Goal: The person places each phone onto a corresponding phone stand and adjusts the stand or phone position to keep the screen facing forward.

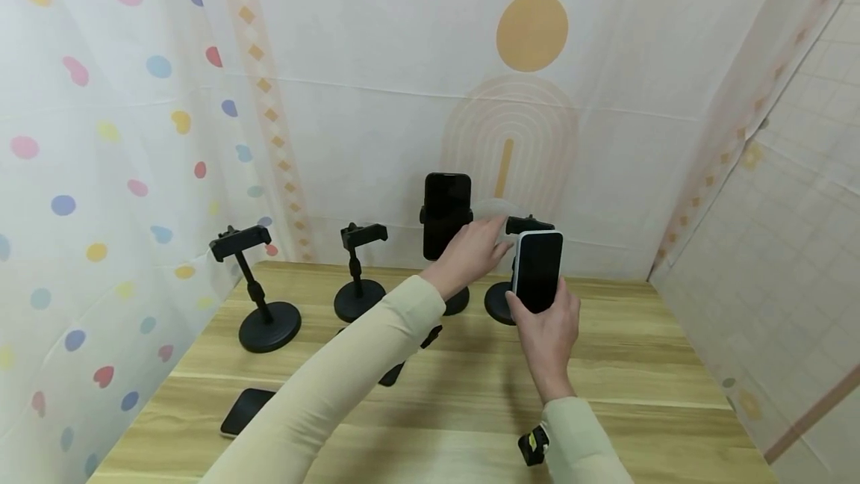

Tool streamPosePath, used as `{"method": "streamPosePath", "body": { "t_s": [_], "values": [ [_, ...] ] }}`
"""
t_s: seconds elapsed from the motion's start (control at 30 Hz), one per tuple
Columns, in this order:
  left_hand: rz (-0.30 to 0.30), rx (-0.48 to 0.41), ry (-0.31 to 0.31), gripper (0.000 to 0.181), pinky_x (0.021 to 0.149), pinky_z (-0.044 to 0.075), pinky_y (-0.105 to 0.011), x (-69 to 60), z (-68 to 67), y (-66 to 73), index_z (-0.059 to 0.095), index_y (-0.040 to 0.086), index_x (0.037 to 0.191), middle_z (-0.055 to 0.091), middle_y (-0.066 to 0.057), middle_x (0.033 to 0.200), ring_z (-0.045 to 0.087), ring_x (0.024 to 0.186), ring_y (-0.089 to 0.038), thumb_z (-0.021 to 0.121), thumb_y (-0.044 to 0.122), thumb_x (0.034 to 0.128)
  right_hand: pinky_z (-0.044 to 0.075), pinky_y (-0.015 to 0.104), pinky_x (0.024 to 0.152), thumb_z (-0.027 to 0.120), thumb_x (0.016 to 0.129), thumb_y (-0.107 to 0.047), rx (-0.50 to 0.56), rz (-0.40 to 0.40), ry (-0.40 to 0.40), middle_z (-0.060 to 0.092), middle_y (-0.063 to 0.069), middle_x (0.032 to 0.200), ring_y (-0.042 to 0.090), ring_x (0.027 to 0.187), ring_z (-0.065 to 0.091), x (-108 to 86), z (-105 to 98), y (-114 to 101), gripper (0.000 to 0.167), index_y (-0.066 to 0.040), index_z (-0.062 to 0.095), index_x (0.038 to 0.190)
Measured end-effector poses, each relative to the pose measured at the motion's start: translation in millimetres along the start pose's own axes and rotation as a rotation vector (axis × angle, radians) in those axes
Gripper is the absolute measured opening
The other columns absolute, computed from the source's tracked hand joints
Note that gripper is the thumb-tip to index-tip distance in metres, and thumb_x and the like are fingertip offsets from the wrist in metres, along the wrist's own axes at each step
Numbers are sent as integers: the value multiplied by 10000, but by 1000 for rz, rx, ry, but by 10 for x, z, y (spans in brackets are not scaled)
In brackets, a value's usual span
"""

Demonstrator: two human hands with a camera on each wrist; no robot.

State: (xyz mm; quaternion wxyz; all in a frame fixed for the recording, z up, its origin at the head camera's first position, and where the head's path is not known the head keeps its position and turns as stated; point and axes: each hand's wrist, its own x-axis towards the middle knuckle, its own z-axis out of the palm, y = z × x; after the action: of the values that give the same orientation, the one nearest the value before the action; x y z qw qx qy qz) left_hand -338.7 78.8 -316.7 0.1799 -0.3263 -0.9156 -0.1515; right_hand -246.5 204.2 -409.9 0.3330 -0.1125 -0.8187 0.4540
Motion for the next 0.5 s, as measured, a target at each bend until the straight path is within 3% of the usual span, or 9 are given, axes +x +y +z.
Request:
{"method": "streamPosePath", "body": {
  "t_s": [0.13, 0.37, 0.5],
  "values": [
    [0, -32, -13, 371, 783, 527, -265, 54, 8, 9, 536, 23, 1337, 675, -77, 1070, 666, 929, -174, 543, 241, 1038, 385, 510, 885, 836, 794, -328, 4, -12, -5, 518, 231, 1210, 371, 1076, 481, 49, -5, -24, 759, -4, 498, 1391],
    [-11, -48, -55, 435, 887, 511, -295, 125, 33, 15, 467, 33, 1439, 654, -93, 1198, 642, 1068, -203, 519, 212, 1046, 375, 543, 935, 840, 786, -312, 19, -39, 1, 509, 242, 1259, 391, 1101, 489, 126, 9, -70, 788, 11, 479, 1407],
    [-11, -61, -55, 416, 882, 507, -295, 150, 38, 27, 491, 58, 1436, 666, -74, 1194, 643, 1060, -190, 522, 197, 1045, 378, 524, 903, 836, 792, -311, 25, -37, 2, 522, 234, 1216, 378, 1067, 492, 175, 14, -105, 768, 1, 487, 1402]
  ]
}}
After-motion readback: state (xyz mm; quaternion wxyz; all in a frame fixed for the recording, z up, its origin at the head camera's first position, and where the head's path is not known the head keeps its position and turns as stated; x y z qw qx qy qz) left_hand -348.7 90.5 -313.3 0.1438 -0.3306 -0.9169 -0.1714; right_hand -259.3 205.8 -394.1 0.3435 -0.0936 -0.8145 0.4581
